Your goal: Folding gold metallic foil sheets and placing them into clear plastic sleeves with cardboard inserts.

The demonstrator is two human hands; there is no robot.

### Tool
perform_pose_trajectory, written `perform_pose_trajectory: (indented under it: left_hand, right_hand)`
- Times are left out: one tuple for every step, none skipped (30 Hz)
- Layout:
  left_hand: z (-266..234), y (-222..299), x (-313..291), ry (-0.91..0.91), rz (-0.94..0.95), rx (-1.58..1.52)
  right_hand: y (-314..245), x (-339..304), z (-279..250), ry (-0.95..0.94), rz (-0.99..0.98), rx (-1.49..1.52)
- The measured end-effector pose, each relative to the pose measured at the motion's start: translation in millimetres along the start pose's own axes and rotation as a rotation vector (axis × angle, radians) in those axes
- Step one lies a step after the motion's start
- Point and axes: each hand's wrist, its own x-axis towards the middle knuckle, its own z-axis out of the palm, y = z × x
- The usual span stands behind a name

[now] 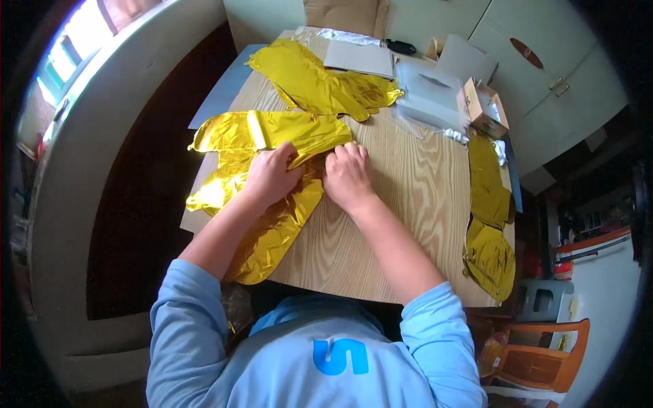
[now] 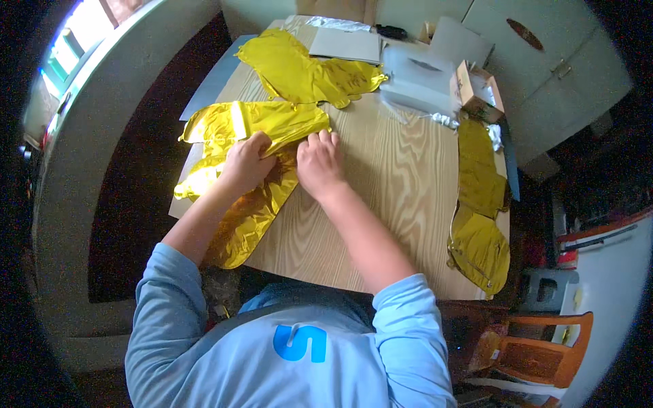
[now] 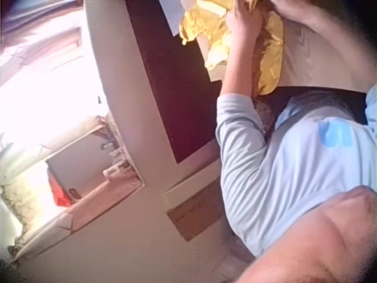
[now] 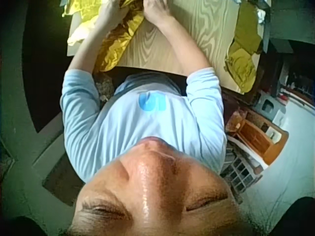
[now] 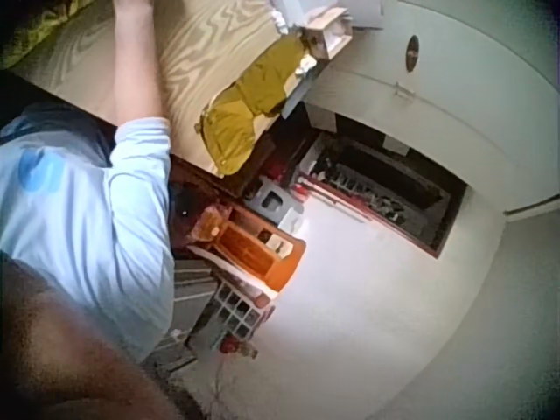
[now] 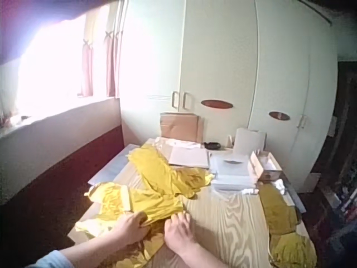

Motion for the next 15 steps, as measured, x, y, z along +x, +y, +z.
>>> perform_pose_trajectory:
  left_hand:
    - [0.5,-2.8,0.6,0.005,-0.014,-0.022]
    - [-1.0,-5.0,0.1,0.012,-0.036,-0.039]
    - [-3.7,-3.5,0.4,0.011,-0.077,-0.079]
    - [-8.6,-1.6,3.2,-0.002,-0.132,-0.130]
    - [-14.9,2.0,5.6,-0.015,-0.184,-0.181]
    - [-18.3,3.3,7.7,-0.027,-0.237,-0.233]
    - [-11.4,-14.9,13.9,-0.031,-0.273,-0.286]
    - [-15.5,-20.1,17.6,0.003,-0.304,-0.417]
    - [-21.4,-24.8,19.2,0.026,-0.342,-0.466]
    - [-28.6,-28.5,20.9,0.050,-0.380,-0.514]
    - [-30.8,-48.5,22.3,0.082,-0.361,-0.359]
    - [-35.6,-47.9,24.1,0.086,-0.382,-0.444]
    - [-39.1,-52.9,26.8,0.057,-0.380,-0.386]
    - [-46.6,-55.0,27.9,0.035,-0.384,-0.319]
    - [-50.2,-53.6,28.4,-0.014,-0.403,-0.306]
  right_hand:
    - [7.3,3.9,7.0,-0.062,0.008,-0.065]
    - [6.1,7.2,3.6,-0.134,0.056,-0.040]
    - [4.5,10.7,-6.2,-0.208,0.108,-0.020]
    - [4.4,13.7,-12.6,-0.281,0.160,-0.001]
    - [7.3,14.6,-15.8,-0.347,0.178,-0.012]
    - [9.9,14.7,-14.8,-0.306,0.183,0.005]
    - [12.4,14.1,-11.9,-0.264,0.187,0.021]
    - [12.8,14.4,-10.9,-0.225,0.190,0.039]
    - [13.5,14.9,-10.7,-0.220,0.176,0.020]
    - [14.1,15.4,-11.2,-0.214,0.162,0.001]
    - [11.5,16.6,-11.5,-0.206,0.141,-0.011]
    - [14.2,13.2,-8.4,-0.166,0.142,-0.035]
    - [17.6,9.0,-2.7,-0.126,0.142,-0.059]
    - [14.5,10.1,-4.3,-0.085,0.133,-0.075]
    - [13.3,11.9,-7.0,-0.145,0.138,-0.072]
